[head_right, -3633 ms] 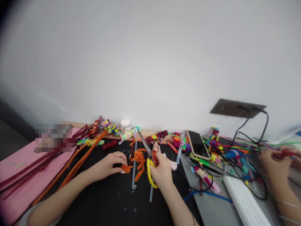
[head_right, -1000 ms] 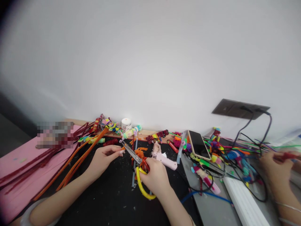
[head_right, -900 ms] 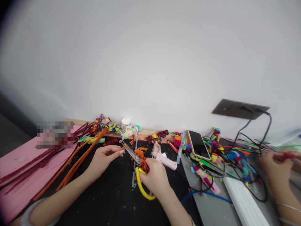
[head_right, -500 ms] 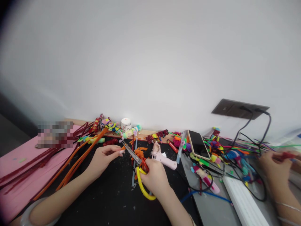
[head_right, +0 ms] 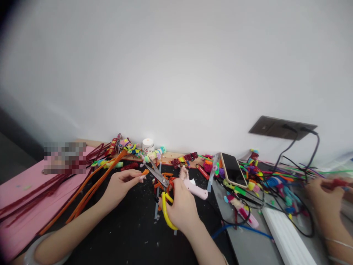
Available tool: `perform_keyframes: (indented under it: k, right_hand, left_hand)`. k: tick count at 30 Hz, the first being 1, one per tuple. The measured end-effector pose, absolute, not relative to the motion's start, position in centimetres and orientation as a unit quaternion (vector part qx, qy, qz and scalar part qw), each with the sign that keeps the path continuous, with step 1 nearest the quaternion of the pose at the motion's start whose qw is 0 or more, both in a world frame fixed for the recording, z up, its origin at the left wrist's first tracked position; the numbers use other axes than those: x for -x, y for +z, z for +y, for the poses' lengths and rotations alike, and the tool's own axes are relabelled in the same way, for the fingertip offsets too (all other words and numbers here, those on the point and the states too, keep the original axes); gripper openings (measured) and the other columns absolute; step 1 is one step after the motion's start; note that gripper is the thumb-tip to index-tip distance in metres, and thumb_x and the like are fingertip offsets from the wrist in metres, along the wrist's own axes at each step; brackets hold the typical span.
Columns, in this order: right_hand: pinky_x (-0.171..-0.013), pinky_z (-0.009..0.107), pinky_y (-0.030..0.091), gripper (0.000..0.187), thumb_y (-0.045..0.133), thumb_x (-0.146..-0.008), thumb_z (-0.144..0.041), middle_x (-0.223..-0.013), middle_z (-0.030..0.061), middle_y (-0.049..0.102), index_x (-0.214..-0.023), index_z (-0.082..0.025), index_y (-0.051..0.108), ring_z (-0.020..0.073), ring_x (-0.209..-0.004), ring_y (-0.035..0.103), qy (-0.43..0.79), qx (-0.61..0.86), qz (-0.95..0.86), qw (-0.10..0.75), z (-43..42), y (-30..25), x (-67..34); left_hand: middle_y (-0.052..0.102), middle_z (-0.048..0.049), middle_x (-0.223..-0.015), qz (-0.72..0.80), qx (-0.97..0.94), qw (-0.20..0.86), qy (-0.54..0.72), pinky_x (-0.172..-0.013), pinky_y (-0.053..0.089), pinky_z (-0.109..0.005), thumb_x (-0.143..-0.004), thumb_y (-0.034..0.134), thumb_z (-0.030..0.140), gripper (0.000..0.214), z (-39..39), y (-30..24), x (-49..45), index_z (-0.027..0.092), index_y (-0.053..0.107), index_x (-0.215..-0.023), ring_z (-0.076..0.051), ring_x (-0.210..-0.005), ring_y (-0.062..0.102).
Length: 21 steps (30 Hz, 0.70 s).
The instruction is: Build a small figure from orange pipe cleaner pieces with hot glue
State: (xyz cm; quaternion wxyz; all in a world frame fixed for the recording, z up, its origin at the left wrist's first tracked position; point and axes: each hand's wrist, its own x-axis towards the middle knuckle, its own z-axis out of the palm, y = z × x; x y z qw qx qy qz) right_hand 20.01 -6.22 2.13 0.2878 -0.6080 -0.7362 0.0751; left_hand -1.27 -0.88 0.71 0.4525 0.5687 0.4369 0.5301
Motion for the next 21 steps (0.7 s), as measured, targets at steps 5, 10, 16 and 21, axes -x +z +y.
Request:
perform_keyframes:
  k: [5,10,16,21]
  right_hand:
    - [-0.059,0.027,0.038,0.016,0.058,-0.071,-0.029,-0.077,0.0025,0.055,-0.080,-0.022,0.047,0.0197,-0.068,0.054,0.080,0.616,-0.746,0.241,-6.49,2.37,-19.80]
    - [-0.058,0.026,0.035,0.015,0.058,-0.071,-0.029,-0.077,0.0017,0.054,-0.075,-0.020,0.046,0.0179,-0.066,0.052,0.076,0.615,-0.756,0.209,-6.46,2.59,-19.44]
    - [-0.056,0.025,0.032,0.014,0.058,-0.069,-0.027,-0.071,0.0002,0.052,-0.070,-0.020,0.045,0.0162,-0.063,0.049,0.072,0.620,-0.751,0.217,-6.47,2.50,-19.34]
    - [-0.054,0.024,0.029,0.021,0.059,-0.070,-0.029,-0.067,-0.0013,0.049,-0.063,-0.021,0.041,0.0146,-0.060,0.046,0.070,0.619,-0.748,0.226,-6.41,2.41,-19.46]
  left_hand:
    - [0.069,-0.0040,-0.070,0.437,-0.588,0.429,0.529,-0.065,0.050,-0.022,-0.069,0.070,0.023,0.011,-1.08,1.11,1.17,0.014,0.069,-0.065,-0.015,-0.065,0.063]
    - [0.068,-0.0037,-0.065,0.432,-0.609,0.410,0.524,-0.062,0.050,-0.023,-0.070,0.067,0.022,0.012,-1.23,1.32,1.17,0.014,0.067,-0.062,-0.015,-0.063,0.062]
    - [0.069,-0.0046,-0.069,0.428,-0.613,0.402,0.528,-0.064,0.052,-0.025,-0.070,0.069,0.024,0.011,-1.25,1.10,1.18,0.015,0.068,-0.065,-0.016,-0.065,0.063]
    - [0.069,-0.0044,-0.072,0.430,-0.613,0.404,0.526,-0.065,0.052,-0.024,-0.070,0.069,0.024,0.011,-1.24,0.92,1.18,0.015,0.068,-0.065,-0.016,-0.067,0.064]
